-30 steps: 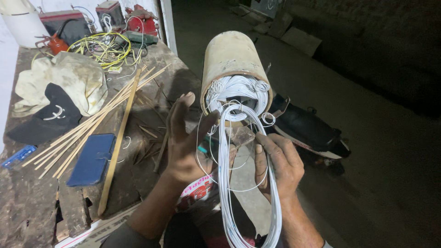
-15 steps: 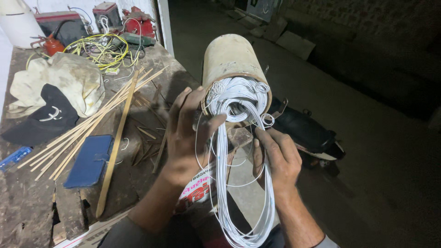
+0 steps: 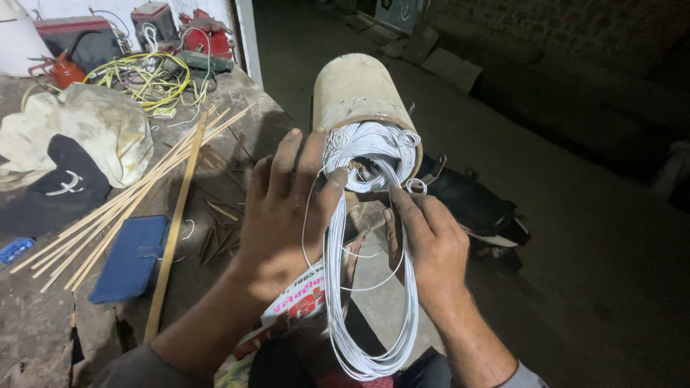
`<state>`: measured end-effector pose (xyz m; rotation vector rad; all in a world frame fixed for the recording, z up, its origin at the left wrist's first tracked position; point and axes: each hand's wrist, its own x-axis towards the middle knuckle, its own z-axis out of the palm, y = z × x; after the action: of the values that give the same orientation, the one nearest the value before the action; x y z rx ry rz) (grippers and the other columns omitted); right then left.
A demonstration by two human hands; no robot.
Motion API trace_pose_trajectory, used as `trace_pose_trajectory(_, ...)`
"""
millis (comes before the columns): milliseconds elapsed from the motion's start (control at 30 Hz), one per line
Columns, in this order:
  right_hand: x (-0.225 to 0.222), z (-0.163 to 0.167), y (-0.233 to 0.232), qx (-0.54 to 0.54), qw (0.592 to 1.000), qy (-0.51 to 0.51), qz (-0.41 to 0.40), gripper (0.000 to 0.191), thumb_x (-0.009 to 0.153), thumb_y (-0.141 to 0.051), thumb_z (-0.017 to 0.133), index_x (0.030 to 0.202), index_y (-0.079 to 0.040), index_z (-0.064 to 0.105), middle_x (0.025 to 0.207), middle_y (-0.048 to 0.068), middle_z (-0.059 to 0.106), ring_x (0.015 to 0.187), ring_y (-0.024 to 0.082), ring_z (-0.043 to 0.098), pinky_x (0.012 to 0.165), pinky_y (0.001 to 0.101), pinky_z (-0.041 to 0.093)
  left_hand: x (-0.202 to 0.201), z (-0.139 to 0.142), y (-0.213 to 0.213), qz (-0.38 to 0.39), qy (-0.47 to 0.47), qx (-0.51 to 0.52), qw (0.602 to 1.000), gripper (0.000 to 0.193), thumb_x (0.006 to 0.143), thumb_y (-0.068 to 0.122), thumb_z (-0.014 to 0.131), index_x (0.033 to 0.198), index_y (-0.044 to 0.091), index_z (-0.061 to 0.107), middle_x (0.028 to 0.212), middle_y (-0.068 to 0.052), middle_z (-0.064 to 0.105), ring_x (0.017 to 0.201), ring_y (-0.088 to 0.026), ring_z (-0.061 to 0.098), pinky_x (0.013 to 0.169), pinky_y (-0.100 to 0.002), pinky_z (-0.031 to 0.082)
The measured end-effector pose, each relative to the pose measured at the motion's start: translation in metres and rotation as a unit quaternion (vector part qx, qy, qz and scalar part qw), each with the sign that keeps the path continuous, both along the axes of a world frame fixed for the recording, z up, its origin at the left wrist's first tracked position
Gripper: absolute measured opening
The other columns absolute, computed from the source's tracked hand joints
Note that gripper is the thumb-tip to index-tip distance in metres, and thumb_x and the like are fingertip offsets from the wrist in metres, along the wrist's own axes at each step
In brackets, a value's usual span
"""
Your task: The person winds white wire from a cylindrical container onto their hand, then uses a wooden stick to push and arrange the wire inside the container. They repeat this process, occasionally adjusting the wire with both hands.
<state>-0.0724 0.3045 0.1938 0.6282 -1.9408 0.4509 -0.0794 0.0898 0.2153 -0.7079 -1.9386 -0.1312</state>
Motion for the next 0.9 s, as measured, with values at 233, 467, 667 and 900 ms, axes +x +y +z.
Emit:
trace_pose_trajectory(233,-0.006,0.008,0.006,0.048,0.999,-0.017,-0.017,0.048,0.085,-0.008,0.074,0.131,-0.001,0.067,0.089,0.016,0.066,0.076,0.031,0.068,0.064,0.0419,0.054,0.002,0.006,-0.003,-0.001,0.024,-0.033,0.999,0.04,0.096,0.016,0.061,0.133,0.002,0.062,0.151,-0.028,0.043,0.14,-0.047,0.041,0.109,-0.064,0.04)
trace_pose_trajectory(467,-0.012,0.015,0.008,0.124,0.99,-0.042,-0.053,0.05,0.088,-0.017,0.074,0.135,-0.001,0.065,0.076,0.013,0.069,0.06,0.03,0.067,0.052,0.0435,0.051,0.01,0.018,0.004,0.103,-0.124,-0.089,0.983,0.042,0.085,0.019,0.062,0.124,0.004,0.07,0.085,-0.013,0.069,0.086,-0.032,0.063,0.067,-0.044,0.051)
trace_pose_trajectory(667,-0.008,0.033,0.013,0.234,0.961,-0.093,-0.116,0.054,0.09,-0.033,0.071,0.136,-0.005,0.065,0.072,0.012,0.07,0.057,0.029,0.068,0.046,0.0432,0.052,-0.003,0.021,0.005,0.154,-0.035,-0.13,0.979,0.027,0.083,0.019,0.063,0.105,0.009,0.074,0.063,-0.007,0.069,0.061,-0.023,0.066,0.052,-0.036,0.051)
trace_pose_trajectory(900,-0.01,0.053,0.011,0.356,0.914,-0.092,-0.173,0.057,0.092,-0.032,0.063,0.143,-0.008,0.058,0.07,0.008,0.071,0.058,0.026,0.07,0.044,0.0403,0.054,-0.011,0.02,0.005,0.145,-0.011,-0.136,0.98,0.019,0.084,0.019,0.064,0.097,0.01,0.073,0.061,-0.006,0.068,0.058,-0.023,0.067,0.051,-0.035,0.05)
